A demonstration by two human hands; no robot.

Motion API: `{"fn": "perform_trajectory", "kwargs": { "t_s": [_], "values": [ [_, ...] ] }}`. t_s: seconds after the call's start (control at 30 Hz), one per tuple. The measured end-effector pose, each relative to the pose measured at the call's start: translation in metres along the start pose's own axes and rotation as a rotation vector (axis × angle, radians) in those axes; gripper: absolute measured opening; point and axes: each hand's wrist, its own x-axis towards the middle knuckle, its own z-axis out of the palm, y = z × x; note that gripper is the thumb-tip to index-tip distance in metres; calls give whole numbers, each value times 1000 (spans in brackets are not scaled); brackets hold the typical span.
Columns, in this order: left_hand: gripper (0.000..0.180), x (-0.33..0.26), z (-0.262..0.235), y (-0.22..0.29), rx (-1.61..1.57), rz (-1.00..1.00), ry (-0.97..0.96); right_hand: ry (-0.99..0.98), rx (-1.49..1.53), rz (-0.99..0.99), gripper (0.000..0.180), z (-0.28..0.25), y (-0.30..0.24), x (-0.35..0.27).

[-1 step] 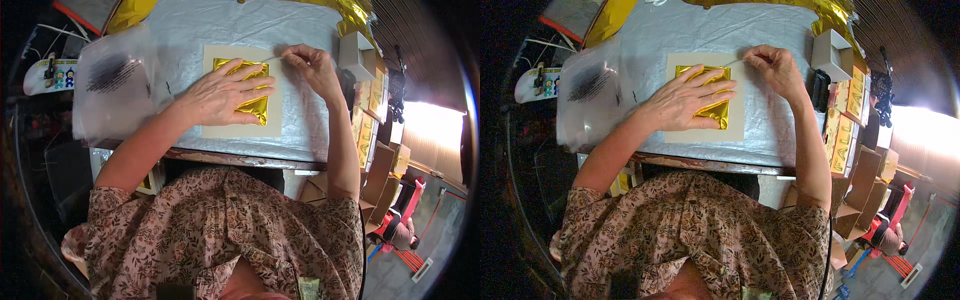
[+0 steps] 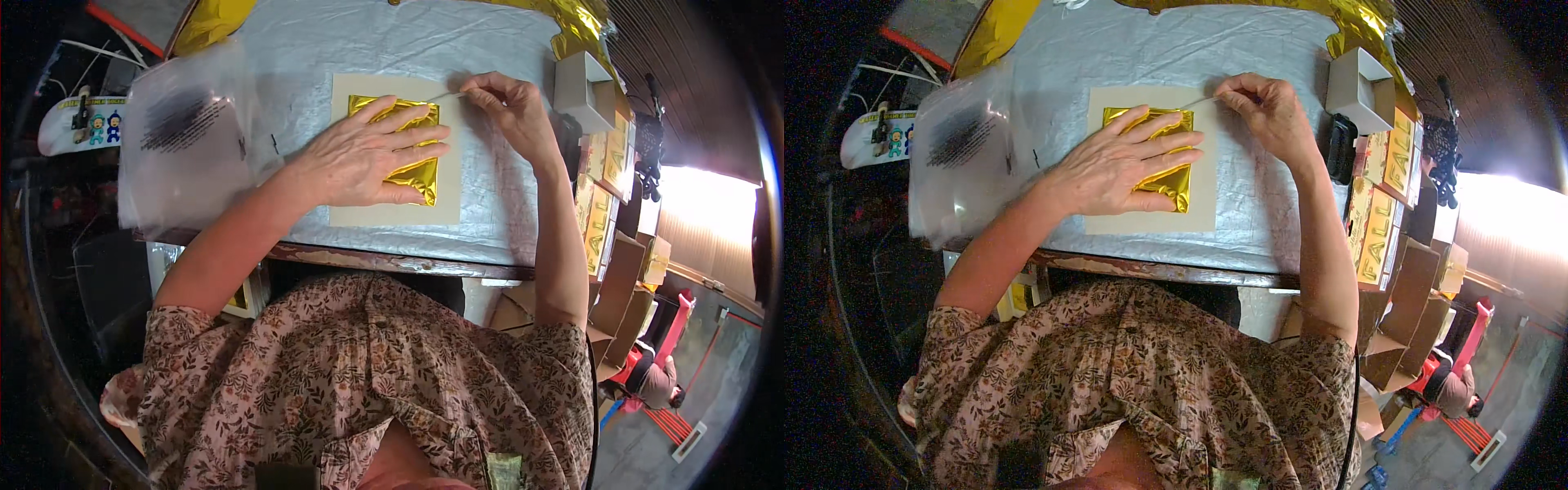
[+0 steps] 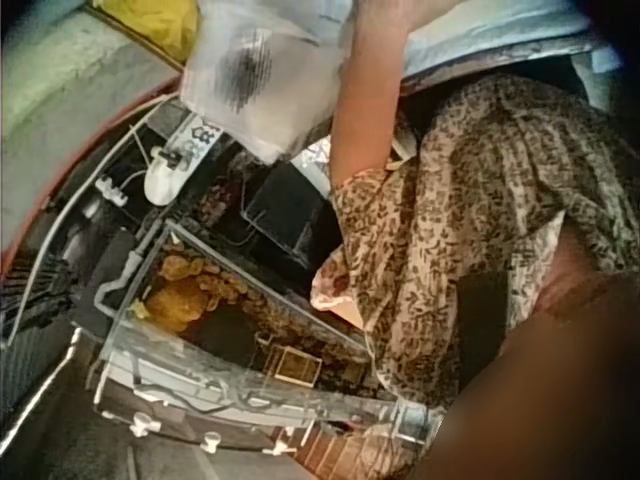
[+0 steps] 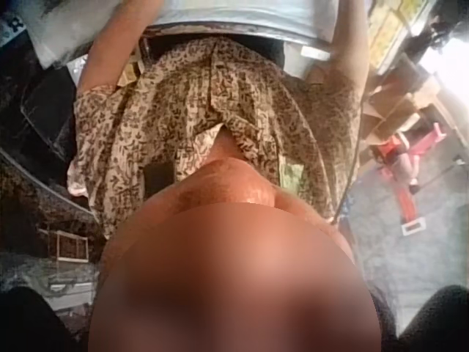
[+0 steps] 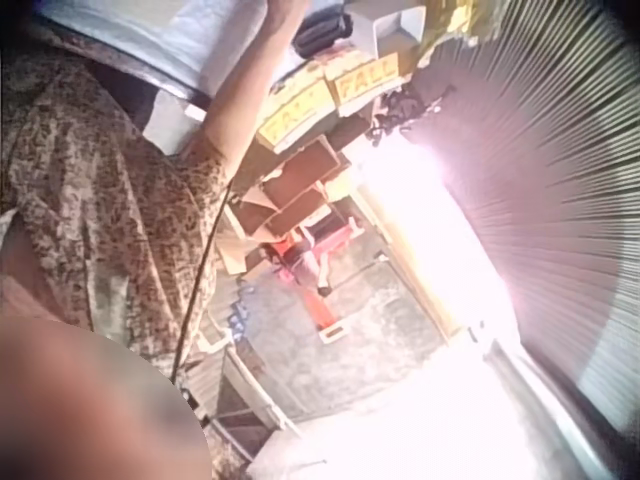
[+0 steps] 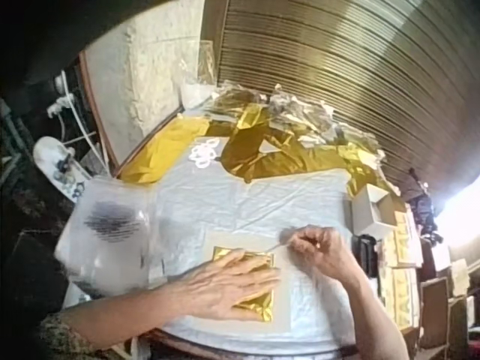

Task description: Folding and organizing gold-colored foil packaging sheets on a workbench.

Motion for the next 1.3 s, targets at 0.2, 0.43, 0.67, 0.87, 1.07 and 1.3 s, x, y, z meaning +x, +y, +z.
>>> {"fn": "perform_trajectory", "kwargs": {
  "t_s": [0.2,0.43,0.67,0.87,1.07,1.3],
  "values": [
    [71,1,-1,0,-10,-3,5,-68,32,1,15,-1,14,8],
    [71,1,-2,0,-24,-3,15,-183,-44,-118,14,-11,2,32],
    [70,2,-3,0,-34,-4,3,-471,-71,-59,14,-13,-11,62],
    [71,3,-5,0,-41,-20,-3,-585,-54,-90,13,-5,-7,72],
    [72,3,-8,0,-26,-18,-6,-519,-1,-17,13,-13,-5,59],
    [73,3,-2,-1,-36,-18,5,340,-67,-79,16,-37,10,11]
  ]
}}
